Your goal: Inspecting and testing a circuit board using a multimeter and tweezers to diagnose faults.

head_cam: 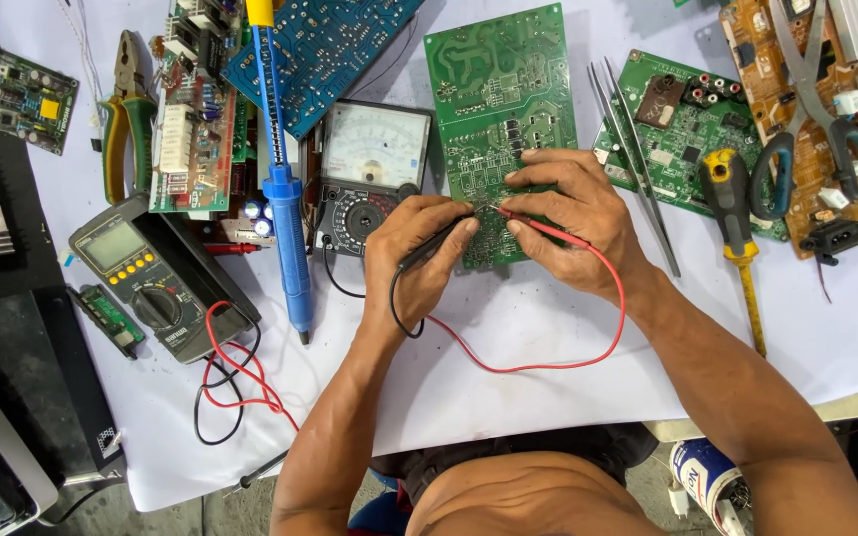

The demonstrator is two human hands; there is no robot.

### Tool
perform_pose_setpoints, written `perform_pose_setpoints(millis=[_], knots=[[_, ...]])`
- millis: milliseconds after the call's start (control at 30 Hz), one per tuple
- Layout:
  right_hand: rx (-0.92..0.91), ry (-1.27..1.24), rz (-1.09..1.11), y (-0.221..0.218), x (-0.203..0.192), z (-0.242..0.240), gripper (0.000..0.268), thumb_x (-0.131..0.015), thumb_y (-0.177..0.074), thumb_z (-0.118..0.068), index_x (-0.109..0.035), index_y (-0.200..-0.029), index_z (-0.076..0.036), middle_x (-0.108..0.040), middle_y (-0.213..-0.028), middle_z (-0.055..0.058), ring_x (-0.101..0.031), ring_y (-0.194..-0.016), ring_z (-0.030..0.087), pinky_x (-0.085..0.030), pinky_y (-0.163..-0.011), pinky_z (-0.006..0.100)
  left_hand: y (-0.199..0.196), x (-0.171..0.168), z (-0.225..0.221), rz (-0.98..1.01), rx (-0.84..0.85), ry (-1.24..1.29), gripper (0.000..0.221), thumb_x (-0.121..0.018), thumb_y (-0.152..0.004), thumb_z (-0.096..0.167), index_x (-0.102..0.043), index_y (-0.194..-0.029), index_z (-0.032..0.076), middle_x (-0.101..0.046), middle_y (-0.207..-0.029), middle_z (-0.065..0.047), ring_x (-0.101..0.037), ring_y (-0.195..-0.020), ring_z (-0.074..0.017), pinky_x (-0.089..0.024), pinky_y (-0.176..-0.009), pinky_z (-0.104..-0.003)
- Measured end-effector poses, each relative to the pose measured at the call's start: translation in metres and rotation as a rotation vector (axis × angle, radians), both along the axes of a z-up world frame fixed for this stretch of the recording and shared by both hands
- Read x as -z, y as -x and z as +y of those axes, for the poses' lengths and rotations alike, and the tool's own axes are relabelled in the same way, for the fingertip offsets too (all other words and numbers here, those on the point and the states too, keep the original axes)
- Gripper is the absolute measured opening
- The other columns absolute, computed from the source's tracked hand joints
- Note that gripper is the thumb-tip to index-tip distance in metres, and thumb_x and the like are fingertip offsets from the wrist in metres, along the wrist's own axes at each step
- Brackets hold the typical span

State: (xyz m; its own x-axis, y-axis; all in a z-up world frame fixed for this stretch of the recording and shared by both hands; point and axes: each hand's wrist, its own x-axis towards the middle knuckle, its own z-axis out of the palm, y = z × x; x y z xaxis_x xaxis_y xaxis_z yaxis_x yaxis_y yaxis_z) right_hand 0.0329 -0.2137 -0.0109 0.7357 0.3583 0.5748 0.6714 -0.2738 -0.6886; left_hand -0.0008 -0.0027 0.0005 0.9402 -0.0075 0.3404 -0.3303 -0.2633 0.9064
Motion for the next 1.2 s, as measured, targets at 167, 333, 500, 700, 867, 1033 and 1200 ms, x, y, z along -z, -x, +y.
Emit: perform_pose_setpoints(millis=[167,333,500,700,867,1033,1200], knots=[[0.006,0.004,-0.017,-0.001,0.002,0.000,0.010,-0.076,-0.095,-0.007,-0.078,-0.103,-0.001,-0.071,-0.114,0.018,-0.063,-0.121,0.041,-0.050,-0.105,0.050,-0.001,-0.002,0.003,0.005,0.026,-0.011,0.013,-0.077,-0.094,0.011,-0.078,-0.104,0.003,-0.073,-0.093,-0.019,-0.075,-0.089,-0.0369,-0.060,-0.076,-0.041],[-0.020,0.017,-0.001,-0.001,0.001,-0.001,0.010,-0.077,-0.094,-0.008,-0.077,-0.101,-0.001,-0.071,-0.114,0.018,-0.063,-0.123,0.042,-0.049,-0.106,0.051,-0.001,-0.003,0.006,0.019,0.036,-0.035,0.013,-0.078,-0.092,0.011,-0.078,-0.103,0.003,-0.073,-0.093,-0.019,-0.075,-0.088,-0.0364,-0.059,-0.076,-0.041],[-0.011,0.014,-0.003,0.000,0.001,-0.001,0.009,-0.076,-0.094,-0.008,-0.077,-0.101,-0.002,-0.070,-0.116,0.018,-0.061,-0.124,0.042,-0.048,-0.108,0.051,0.000,-0.006,0.004,0.024,0.034,-0.041,0.013,-0.077,-0.093,0.012,-0.078,-0.103,0.003,-0.072,-0.093,-0.019,-0.074,-0.087,-0.0357,-0.059,-0.075,-0.041],[-0.002,0.015,0.000,0.001,0.001,0.000,0.010,-0.075,-0.095,-0.007,-0.077,-0.103,-0.001,-0.070,-0.115,0.018,-0.062,-0.124,0.042,-0.047,-0.108,0.052,0.001,0.000,-0.001,0.035,-0.013,-0.009,0.015,-0.077,-0.094,0.013,-0.078,-0.105,0.004,-0.073,-0.094,-0.018,-0.075,-0.087,-0.0341,-0.059,-0.075,-0.039],[0.023,0.037,-0.037,0.001,0.004,0.001,0.012,-0.075,-0.096,-0.008,-0.077,-0.105,-0.001,-0.070,-0.113,0.018,-0.063,-0.121,0.042,-0.048,-0.107,0.050,0.001,0.000,0.000,0.035,-0.014,-0.022,0.015,-0.077,-0.094,0.013,-0.078,-0.105,0.003,-0.073,-0.094,-0.019,-0.075,-0.088,-0.0356,-0.060,-0.075,-0.040],[-0.015,0.026,-0.005,0.000,0.004,-0.001,0.012,-0.076,-0.094,-0.010,-0.078,-0.103,-0.002,-0.070,-0.114,0.018,-0.061,-0.123,0.042,-0.047,-0.108,0.052,-0.002,0.000,0.003,0.034,0.006,0.001,0.015,-0.076,-0.094,0.012,-0.078,-0.104,0.001,-0.074,-0.093,-0.020,-0.075,-0.088,-0.0356,-0.060,-0.076,-0.040],[0.064,0.081,-0.079,0.003,0.012,0.003,0.013,-0.079,-0.093,-0.014,-0.079,-0.105,-0.007,-0.070,-0.114,0.013,-0.062,-0.121,0.038,-0.040,-0.114,0.053,0.001,0.004,-0.001,0.001,-0.060,-0.084,0.015,-0.079,-0.092,0.015,-0.079,-0.105,0.006,-0.076,-0.096,-0.014,-0.076,-0.088,-0.0331,-0.061,-0.075,-0.038]])
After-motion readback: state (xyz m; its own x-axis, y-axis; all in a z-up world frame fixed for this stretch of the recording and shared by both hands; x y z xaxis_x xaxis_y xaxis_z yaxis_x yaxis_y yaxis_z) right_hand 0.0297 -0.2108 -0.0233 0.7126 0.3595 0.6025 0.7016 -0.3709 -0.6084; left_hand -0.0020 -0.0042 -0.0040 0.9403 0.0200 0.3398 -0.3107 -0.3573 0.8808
